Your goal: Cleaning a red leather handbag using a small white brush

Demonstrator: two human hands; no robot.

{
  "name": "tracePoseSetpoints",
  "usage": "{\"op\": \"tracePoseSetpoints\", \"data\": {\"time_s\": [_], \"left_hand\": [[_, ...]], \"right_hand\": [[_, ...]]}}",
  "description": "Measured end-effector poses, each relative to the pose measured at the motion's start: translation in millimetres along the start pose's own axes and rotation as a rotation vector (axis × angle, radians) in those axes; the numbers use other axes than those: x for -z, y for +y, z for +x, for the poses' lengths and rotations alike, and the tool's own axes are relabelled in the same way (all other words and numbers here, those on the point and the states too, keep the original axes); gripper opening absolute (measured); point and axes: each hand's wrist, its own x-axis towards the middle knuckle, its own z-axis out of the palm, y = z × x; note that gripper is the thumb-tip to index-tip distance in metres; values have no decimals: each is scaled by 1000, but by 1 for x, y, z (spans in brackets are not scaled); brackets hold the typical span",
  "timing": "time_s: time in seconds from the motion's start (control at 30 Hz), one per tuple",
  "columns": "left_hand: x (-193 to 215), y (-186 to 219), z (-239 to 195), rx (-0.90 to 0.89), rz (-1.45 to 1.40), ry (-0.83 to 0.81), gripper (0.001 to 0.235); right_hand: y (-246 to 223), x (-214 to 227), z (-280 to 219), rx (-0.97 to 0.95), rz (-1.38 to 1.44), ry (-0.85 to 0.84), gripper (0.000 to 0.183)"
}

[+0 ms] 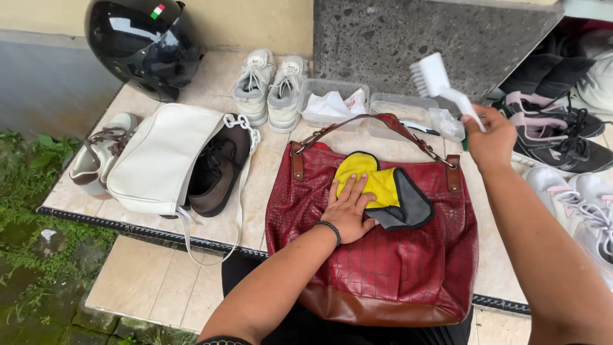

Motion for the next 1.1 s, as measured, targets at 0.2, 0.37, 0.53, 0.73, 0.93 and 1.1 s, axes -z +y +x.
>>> {"op": "tracePoseSetpoints", "data": {"time_s": [0.2, 0.37, 0.53, 0.73, 0.93, 1.1], "left_hand": [[0, 0, -1, -7, 22, 23, 65], [0, 0, -2, -7, 17, -2, 65], [-5, -6, 10, -35, 41, 88, 65], [-15, -10, 8, -49, 63, 103, 67], [-29, -19, 10, -108, -28, 196, 36], [-39, -32, 20, -127, -345, 435, 30]], "right_hand": [[-7, -9, -12, -206, -165, -181, 33], [9, -12, -3, -73, 34, -27, 24], [14, -8, 2, -51, -18, -46, 23], [-24, -3, -20, -310, -36, -208, 26], [-29, 1, -27, -301, -56, -178, 28], [-58, 18, -41, -346, 150, -193, 18]]}}
